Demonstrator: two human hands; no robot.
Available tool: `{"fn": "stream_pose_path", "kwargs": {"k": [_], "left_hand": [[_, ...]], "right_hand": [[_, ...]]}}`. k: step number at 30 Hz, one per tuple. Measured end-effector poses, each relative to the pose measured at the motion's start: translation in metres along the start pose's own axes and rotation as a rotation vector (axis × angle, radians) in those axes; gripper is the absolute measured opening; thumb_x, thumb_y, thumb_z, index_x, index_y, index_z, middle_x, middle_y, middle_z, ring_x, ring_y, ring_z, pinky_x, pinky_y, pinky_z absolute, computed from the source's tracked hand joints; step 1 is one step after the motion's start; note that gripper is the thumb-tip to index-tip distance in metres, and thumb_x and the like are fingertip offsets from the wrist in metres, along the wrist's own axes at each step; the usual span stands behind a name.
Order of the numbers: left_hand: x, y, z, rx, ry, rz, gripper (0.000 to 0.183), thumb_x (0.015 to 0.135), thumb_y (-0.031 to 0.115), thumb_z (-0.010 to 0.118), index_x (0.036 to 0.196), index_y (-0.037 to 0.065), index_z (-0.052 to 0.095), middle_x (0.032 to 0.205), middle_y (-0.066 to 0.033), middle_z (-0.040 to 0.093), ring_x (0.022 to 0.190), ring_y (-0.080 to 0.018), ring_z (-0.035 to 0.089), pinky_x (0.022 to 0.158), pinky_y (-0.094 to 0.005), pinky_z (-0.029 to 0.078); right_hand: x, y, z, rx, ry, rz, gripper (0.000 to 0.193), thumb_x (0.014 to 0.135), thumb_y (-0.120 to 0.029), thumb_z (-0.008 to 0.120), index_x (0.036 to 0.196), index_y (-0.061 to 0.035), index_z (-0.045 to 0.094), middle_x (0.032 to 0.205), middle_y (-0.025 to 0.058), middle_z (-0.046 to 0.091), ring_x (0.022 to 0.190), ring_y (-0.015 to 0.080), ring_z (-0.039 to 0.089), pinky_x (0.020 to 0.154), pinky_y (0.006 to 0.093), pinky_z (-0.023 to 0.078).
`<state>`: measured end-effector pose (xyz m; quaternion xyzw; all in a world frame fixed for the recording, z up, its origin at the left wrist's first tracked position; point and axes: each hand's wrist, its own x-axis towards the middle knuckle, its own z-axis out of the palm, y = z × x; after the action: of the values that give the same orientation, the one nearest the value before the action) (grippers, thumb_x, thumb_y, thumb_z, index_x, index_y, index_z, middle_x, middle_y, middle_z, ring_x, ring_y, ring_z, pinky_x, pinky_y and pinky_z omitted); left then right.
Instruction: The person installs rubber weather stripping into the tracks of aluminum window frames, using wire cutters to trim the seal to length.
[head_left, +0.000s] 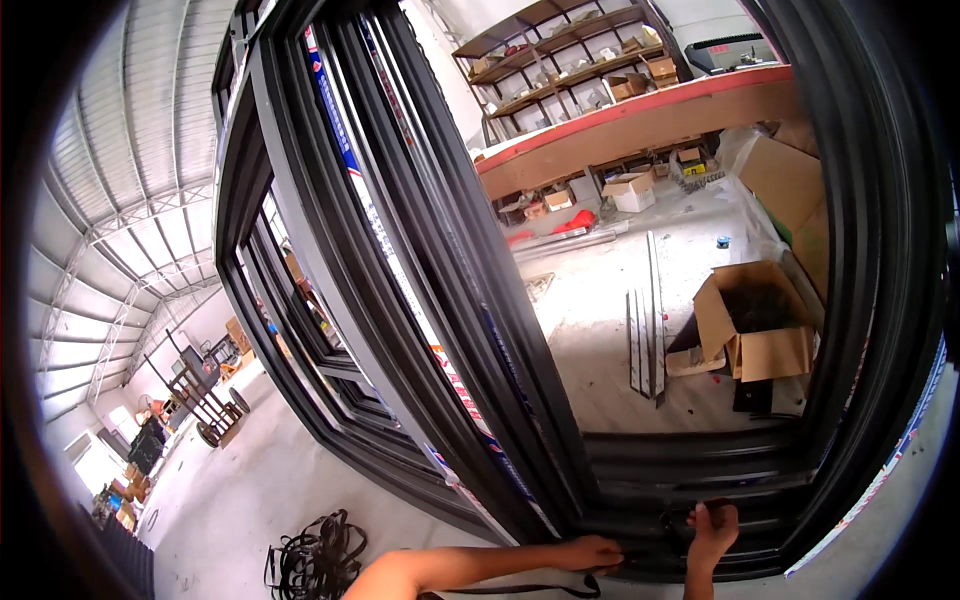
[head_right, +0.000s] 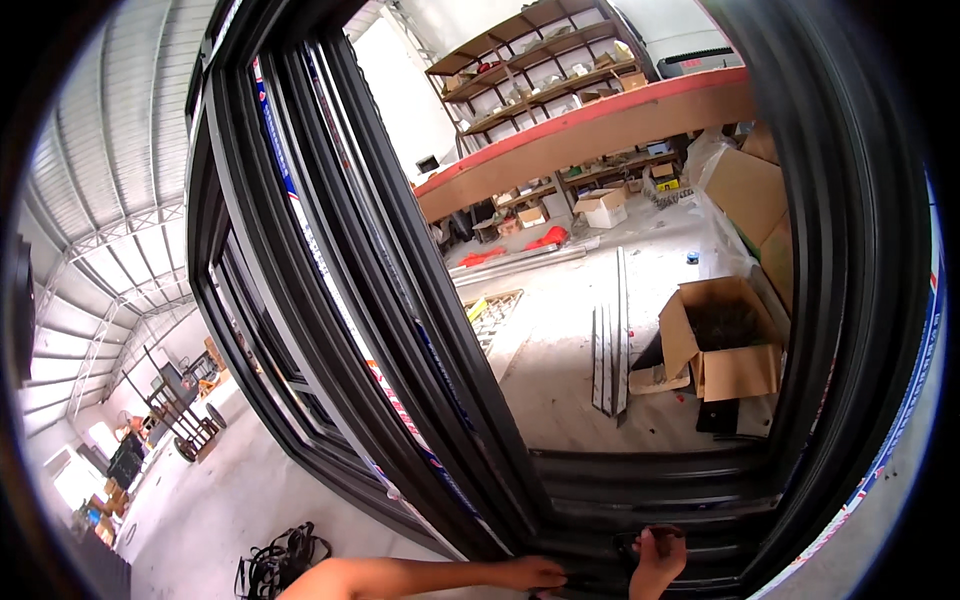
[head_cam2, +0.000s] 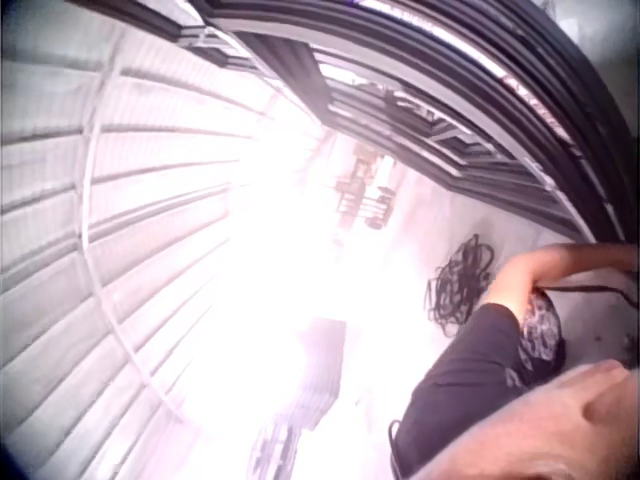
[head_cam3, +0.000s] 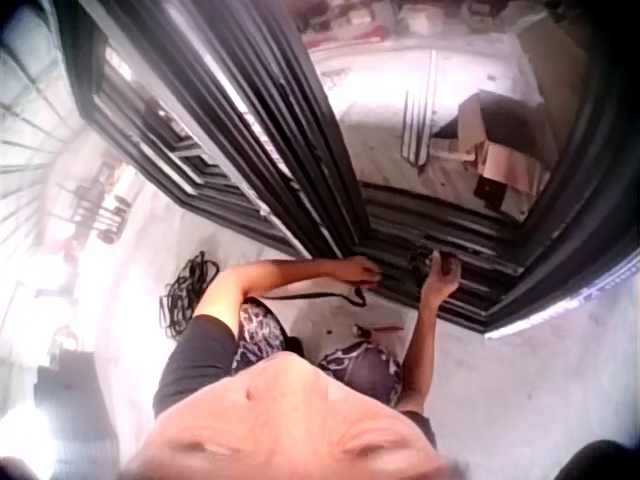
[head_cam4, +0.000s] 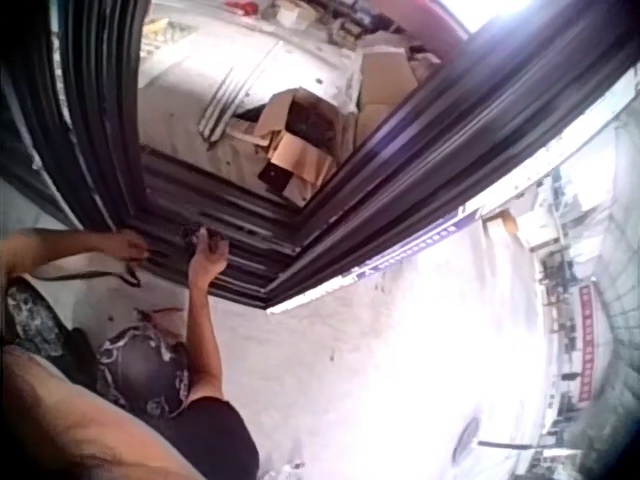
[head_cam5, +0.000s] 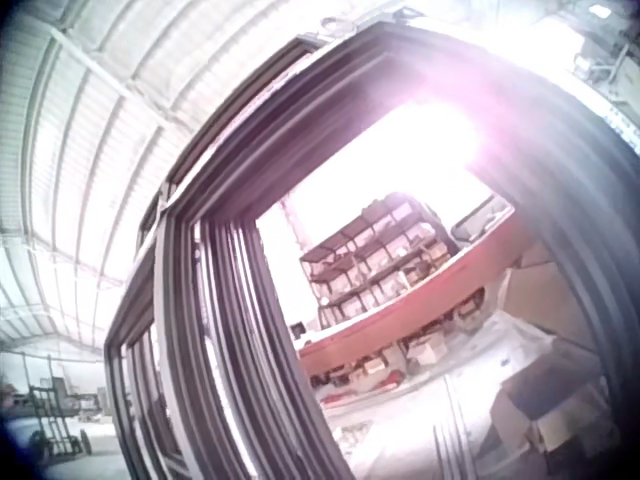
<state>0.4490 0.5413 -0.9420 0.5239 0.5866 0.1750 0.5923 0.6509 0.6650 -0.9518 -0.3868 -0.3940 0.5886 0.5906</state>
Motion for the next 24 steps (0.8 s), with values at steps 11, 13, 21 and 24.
{"fn": "stream_pose_path", "kwargs": {"k": [11, 13, 21, 24], "left_hand": [[-0.114, -0.124, -0.024, 1.058, -0.381, -0.46, 0.046, 0.092, 0.049, 0.048, 0.105, 0.012, 0.072, 0.104, -0.0155, 0.071, 0.098, -0.0358, 0.066, 0.082, -0.0492, 0.052], [-0.122, -0.149, -0.031, 1.019, -0.333, -0.555, 0.046, 0.091, 0.045, 0.047, 0.102, 0.009, 0.073, 0.105, -0.0189, 0.07, 0.1, -0.0368, 0.066, 0.085, -0.0511, 0.051], [-0.202, -0.26, -0.057, 1.027, -0.512, -0.379, 0.022, 0.084, 0.03, 0.058, 0.08, 0.014, 0.071, 0.088, -0.0109, 0.07, 0.087, -0.0319, 0.067, 0.078, -0.0473, 0.055], [-0.222, -0.301, -0.046, 1.076, -0.476, -0.454, 0.023, 0.088, 0.027, 0.055, 0.084, 0.012, 0.073, 0.095, -0.0089, 0.071, 0.091, -0.0298, 0.068, 0.08, -0.0446, 0.056]], "right_hand": [[-0.003, -0.003, -0.029, -0.07, 0.07, 0.072, 0.017, 0.086, -0.004, 0.075, 0.093, 0.0019, 0.06, 0.08, 0.0051, 0.064, 0.069, 0.0123, 0.065, 0.059, 0.0267, 0.056], [-0.003, 0.006, -0.04, -0.021, 0.056, 0.16, 0.015, 0.088, -0.005, 0.073, 0.095, 0.0021, 0.061, 0.081, 0.0051, 0.065, 0.066, 0.0117, 0.064, 0.056, 0.0243, 0.054], [-0.044, 0.043, -0.068, -0.024, 0.085, 0.506, 0.014, 0.091, -0.012, 0.071, 0.088, -0.0025, 0.061, 0.078, 0.0031, 0.064, 0.066, 0.0117, 0.062, 0.058, 0.0264, 0.052], [-0.063, 0.06, -0.075, -0.127, 0.091, 0.554, 0.015, 0.089, -0.013, 0.072, 0.086, -0.0025, 0.061, 0.076, 0.0042, 0.065, 0.066, 0.0129, 0.064, 0.059, 0.0264, 0.053]]}}
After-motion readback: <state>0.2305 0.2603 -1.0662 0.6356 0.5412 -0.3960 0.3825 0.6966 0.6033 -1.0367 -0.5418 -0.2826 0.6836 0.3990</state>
